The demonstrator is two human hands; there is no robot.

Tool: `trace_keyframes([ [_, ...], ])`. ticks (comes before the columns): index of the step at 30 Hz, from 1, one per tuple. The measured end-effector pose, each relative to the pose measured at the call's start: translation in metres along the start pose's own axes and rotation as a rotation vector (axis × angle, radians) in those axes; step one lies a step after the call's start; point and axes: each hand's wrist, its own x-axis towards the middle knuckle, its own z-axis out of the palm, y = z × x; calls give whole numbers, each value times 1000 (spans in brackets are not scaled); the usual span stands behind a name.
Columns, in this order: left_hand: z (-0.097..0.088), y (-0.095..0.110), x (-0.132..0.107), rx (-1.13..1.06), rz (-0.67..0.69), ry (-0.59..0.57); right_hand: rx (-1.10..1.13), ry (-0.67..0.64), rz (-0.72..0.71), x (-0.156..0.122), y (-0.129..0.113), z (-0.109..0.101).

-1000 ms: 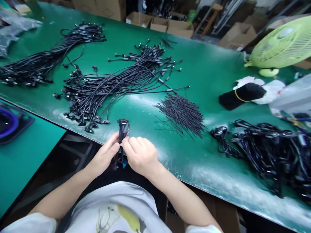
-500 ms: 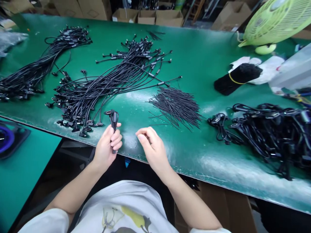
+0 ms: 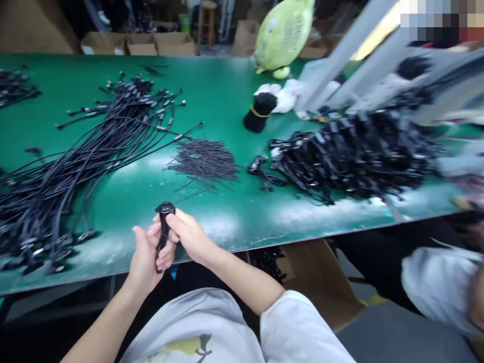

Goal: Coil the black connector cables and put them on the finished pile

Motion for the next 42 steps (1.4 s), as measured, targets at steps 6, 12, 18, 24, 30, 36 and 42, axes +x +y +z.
trace_keyframes([
  [6, -33, 3, -14, 641, 150, 52, -665, 607, -254, -14, -73, -125],
  [12, -55, 9, -19, 707, 183, 172, -1476, 985, -147, 1, -107, -225],
  [18, -64, 11, -29, 872, 161, 58, -1754, 707, -213, -9, -76, -235],
  [24, -72, 10, -31, 884, 185, 16, -2002, 885, 61, -15, -87, -237],
  [30, -96, 17, -33, 1125, 552, 168, -2082, 991, 136, -6, -93, -209],
  [36, -147, 60, -61, 1362, 813, 824, -1991, 831, -229, -15, -102, -175],
  [42, -180, 112, -35, 1563, 654, 1039, -1804, 346, -543, 39, -100, -98],
])
